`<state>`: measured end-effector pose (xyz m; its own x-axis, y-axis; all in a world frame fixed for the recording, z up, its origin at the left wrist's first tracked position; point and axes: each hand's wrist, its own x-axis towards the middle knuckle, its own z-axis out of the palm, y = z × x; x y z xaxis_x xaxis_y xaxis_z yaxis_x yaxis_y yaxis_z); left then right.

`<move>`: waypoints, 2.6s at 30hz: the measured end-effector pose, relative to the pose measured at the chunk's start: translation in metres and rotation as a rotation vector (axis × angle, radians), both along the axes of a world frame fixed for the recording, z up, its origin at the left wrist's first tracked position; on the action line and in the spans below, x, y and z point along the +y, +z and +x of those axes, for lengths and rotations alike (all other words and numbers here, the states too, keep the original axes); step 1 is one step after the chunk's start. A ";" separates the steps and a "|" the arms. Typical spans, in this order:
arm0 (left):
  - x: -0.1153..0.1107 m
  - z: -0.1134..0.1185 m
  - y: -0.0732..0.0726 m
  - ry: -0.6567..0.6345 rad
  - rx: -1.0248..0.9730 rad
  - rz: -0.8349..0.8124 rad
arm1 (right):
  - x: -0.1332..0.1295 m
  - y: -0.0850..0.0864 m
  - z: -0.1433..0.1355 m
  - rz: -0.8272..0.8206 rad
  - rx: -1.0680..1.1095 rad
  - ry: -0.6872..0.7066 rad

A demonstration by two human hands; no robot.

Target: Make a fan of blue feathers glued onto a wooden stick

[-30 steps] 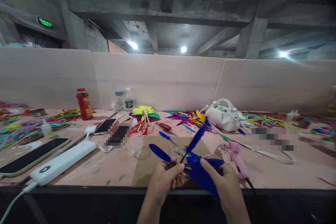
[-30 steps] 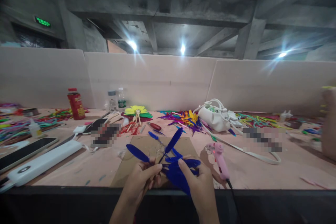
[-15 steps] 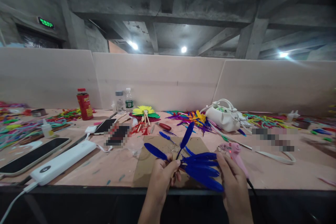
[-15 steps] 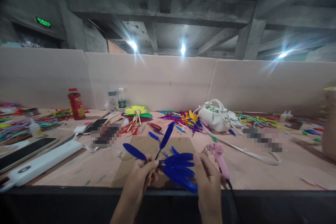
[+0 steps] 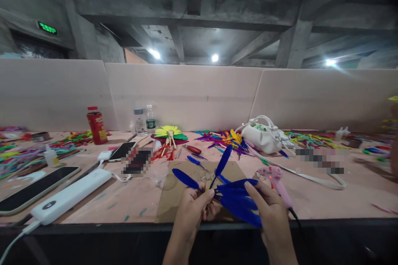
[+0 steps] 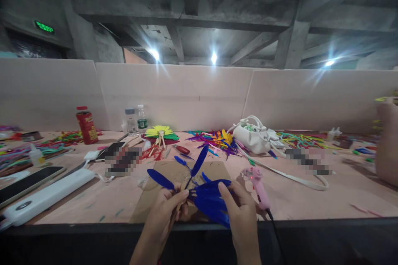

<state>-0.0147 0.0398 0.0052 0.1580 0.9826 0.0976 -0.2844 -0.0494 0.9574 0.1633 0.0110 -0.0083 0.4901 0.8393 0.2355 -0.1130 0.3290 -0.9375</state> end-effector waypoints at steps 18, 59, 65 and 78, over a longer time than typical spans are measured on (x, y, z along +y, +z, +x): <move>0.017 0.001 -0.015 0.186 0.245 0.135 | 0.001 -0.003 0.007 0.217 -0.045 -0.326; 0.002 -0.008 0.004 0.028 0.195 0.272 | 0.004 -0.023 0.070 -0.352 -0.634 -0.585; 0.000 -0.008 0.006 0.104 0.092 0.264 | 0.004 -0.021 0.026 -0.086 -0.400 -0.202; 0.001 -0.007 0.005 0.187 0.012 0.241 | 0.002 -0.025 0.019 0.047 -0.466 0.195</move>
